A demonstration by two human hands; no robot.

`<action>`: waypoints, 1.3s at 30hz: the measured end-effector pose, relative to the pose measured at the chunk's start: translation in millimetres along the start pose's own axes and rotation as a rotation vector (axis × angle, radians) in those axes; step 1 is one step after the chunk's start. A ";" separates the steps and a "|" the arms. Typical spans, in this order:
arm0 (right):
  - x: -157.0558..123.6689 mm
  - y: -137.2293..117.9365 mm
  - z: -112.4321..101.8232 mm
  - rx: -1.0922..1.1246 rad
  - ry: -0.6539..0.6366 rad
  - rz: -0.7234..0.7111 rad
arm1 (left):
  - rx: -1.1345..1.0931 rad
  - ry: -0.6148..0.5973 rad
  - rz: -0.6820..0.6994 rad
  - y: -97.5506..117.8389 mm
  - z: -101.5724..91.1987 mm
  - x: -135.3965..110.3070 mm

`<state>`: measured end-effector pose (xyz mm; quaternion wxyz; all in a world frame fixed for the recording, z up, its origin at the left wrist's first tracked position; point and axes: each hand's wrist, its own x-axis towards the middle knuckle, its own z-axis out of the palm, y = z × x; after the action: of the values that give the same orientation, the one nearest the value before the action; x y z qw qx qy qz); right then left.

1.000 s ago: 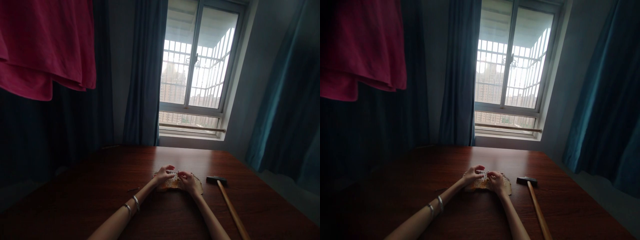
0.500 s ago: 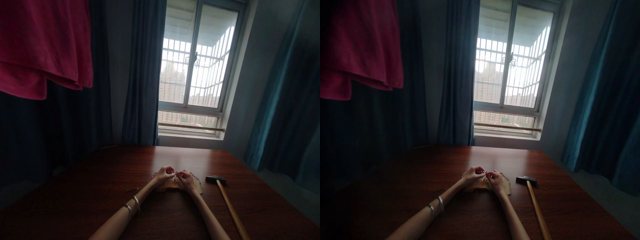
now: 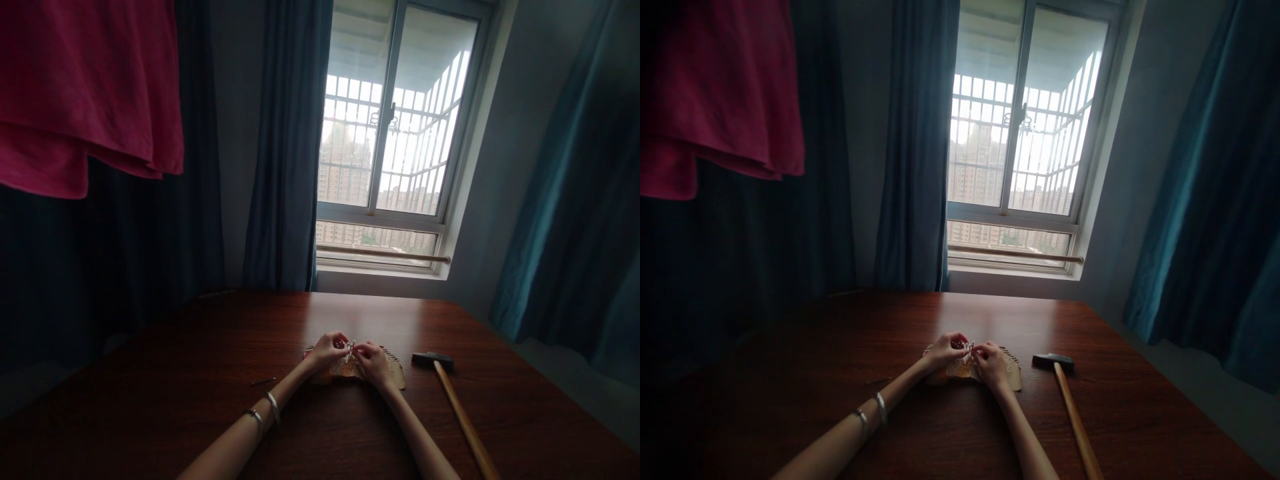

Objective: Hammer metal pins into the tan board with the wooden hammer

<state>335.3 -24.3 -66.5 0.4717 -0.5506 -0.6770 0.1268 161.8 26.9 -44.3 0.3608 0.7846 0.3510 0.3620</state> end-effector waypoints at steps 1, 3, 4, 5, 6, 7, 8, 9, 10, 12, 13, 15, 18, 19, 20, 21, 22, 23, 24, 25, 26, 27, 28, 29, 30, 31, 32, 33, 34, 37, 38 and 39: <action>-0.4 -0.9 -0.3 -0.007 0.001 -0.003 | 0.025 0.006 0.008 -0.5 0.2 1.1; -1.0 -3.1 -1.1 -0.024 0.003 -0.009 | 0.069 0.010 0.029 0.3 0.5 3.3; -1.2 -4.3 -1.4 -0.033 0.003 -0.011 | 0.085 0.007 0.038 1.6 0.7 4.3; -1.3 -5.5 -1.6 -0.043 0.002 -0.013 | 0.095 0.000 0.044 3.1 1.0 5.2; -1.3 -6.4 -1.7 -0.055 0.000 -0.014 | 0.104 -0.009 0.046 4.7 1.4 6.2; -1.2 -7.1 -1.7 -0.067 -0.003 -0.013 | 0.111 -0.018 0.043 5.9 2.0 7.0; -1.0 -7.5 -1.6 -0.080 -0.006 -0.011 | 0.117 -0.024 0.035 6.6 2.7 7.9; -0.8 -7.6 -1.3 -0.093 -0.010 -0.008 | 0.120 -0.026 0.026 6.7 3.6 8.7; -0.7 -7.4 -1.0 -0.106 -0.013 -0.004 | 0.118 -0.025 0.019 6.0 4.4 9.4; -0.8 -6.9 -0.5 -0.129 -0.018 0.002 | 0.093 -0.017 0.018 2.8 6.2 10.7; -1.1 -6.6 -0.3 -0.139 -0.019 0.003 | 0.076 -0.013 0.021 0.8 6.9 11.2; -2.1 -6.5 0.1 -0.155 -0.022 0.002 | 0.049 -0.012 0.019 -3.2 8.1 12.0; -3.4 -7.0 0.9 -0.171 -0.026 -0.004 | 0.044 -0.017 -0.013 -7.0 9.4 12.8; -3.6 -7.1 1.1 -0.174 -0.027 -0.006 | 0.043 -0.016 -0.021 -7.6 9.8 12.9; -3.6 -7.2 1.3 -0.177 -0.027 -0.007 | 0.040 -0.010 -0.024 -8.0 10.1 12.9; -3.6 -7.2 1.4 -0.178 -0.027 -0.008 | 0.035 -0.002 -0.024 -8.3 10.4 12.9; -3.4 -7.3 1.4 -0.179 -0.027 -0.010 | 0.028 0.004 -0.022 -8.4 10.7 12.8; -3.2 -7.4 1.1 -0.178 -0.028 -0.011 | 0.022 0.009 -0.019 -8.5 11.0 12.7; -3.1 -7.6 0.8 -0.176 -0.028 -0.013 | 0.017 0.013 -0.017 -8.6 11.2 12.6; -3.1 -7.9 0.3 -0.173 -0.028 -0.014 | 0.014 0.014 -0.016 -8.6 11.3 12.4; -3.2 -8.5 -0.1 -0.170 -0.027 -0.015 | 0.012 0.013 -0.015 -8.5 11.4 12.3; -3.5 -9.3 -0.3 -0.167 -0.025 -0.017 | 0.011 0.012 -0.014 -8.4 11.4 12.2; -3.9 -10.2 -0.4 -0.163 -0.021 -0.017 | 0.010 0.012 -0.014 -8.2 11.3 12.1; -4.5 -11.5 -0.4 -0.160 -0.016 -0.018 | 0.010 0.010 -0.013 -7.8 11.1 12.0; -5.1 -12.9 -0.2 -0.156 -0.011 -0.018 | 0.010 0.006 -0.012 -7.5 10.8 11.9; -5.5 -14.5 -0.2 -0.152 -0.005 -0.017 | 0.011 0.004 -0.010 -7.1 10.5 11.8; -5.8 -16.2 -0.7 -0.147 -0.001 -0.015 | 0.012 0.003 -0.009 -6.8 10.3 11.6; -5.6 -18.0 -2.0 -0.142 0.002 -0.013 | 0.015 0.003 -0.007 -6.5 10.1 11.4; -5.0 -19.8 -4.6 -0.137 0.007 -0.010 | 0.018 0.006 -0.005 -6.5 10.1 11.2; -1.5 -23.9 -22.5 -0.138 0.052 0.007 | 0.026 0.017 -0.007 -7.3 10.8 10.6; -0.6 -24.4 -32.1 -0.141 0.081 0.016 | 0.027 0.018 -0.012 -7.9 11.3 10.5; -0.5 -24.1 -43.2 -0.155 0.117 0.028 | 0.027 0.017 -0.017 -8.5 11.8 10.4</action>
<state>353.7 -48.5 -27.5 0.4646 -0.6014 -0.6482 0.0481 174.1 35.8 -53.6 0.3501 0.7832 0.3658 0.3608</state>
